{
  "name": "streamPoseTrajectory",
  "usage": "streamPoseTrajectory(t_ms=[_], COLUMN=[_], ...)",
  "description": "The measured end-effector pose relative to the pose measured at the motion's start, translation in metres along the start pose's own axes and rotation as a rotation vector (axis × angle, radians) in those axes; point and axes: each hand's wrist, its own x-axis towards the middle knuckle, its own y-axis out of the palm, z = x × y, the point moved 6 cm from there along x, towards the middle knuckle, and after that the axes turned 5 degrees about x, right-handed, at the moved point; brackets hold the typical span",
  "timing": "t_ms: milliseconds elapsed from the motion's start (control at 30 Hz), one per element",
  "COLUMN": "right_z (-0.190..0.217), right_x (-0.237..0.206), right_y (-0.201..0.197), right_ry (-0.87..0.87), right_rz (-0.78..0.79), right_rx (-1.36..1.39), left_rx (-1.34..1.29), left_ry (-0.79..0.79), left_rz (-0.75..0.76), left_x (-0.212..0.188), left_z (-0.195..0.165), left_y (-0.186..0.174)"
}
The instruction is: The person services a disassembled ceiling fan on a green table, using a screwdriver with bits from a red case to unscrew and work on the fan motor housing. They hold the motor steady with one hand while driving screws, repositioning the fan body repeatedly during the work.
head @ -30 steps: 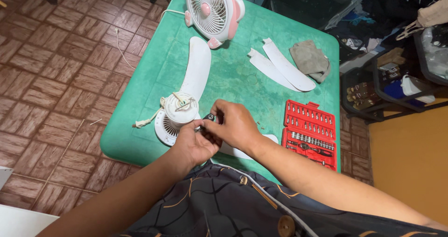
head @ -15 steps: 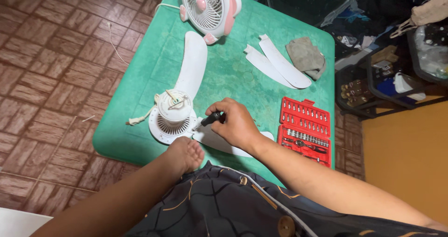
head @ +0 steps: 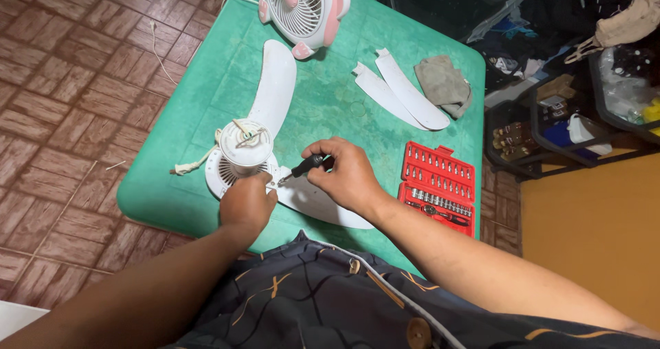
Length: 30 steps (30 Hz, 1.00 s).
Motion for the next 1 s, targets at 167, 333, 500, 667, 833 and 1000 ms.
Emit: streamPoseTrajectory(t_ms=[167, 333, 500, 667, 833, 1000], right_z=[-0.019, -0.032, -0.049, -0.076, -0.104, -0.140], right_x=[-0.004, -0.010, -0.024, -0.043, -0.064, -0.089], right_y=[-0.002, -0.009, -0.016, -0.035, -0.065, -0.099], right_ry=[0.016, 0.020, 0.083, 0.163, 0.233, 0.290], right_rz=[-0.019, -0.051, -0.087, -0.124, -0.152, -0.221], right_rx=[0.016, 0.025, 0.065, 0.142, 0.192, 0.258], left_rx=[0.040, 0.200, 0.206, 0.265, 0.312, 0.333], left_ry=[0.079, 0.084, 0.059, 0.083, 0.117, 0.140], left_rz=[0.013, 0.065, -0.059, 0.043, 0.130, 0.141], left_x=[0.006, 0.021, 0.037, 0.038, 0.036, 0.035], left_z=[0.002, 0.010, 0.012, -0.002, -0.024, -0.046], left_y=[0.022, 0.053, 0.071, 0.092, 0.107, 0.121])
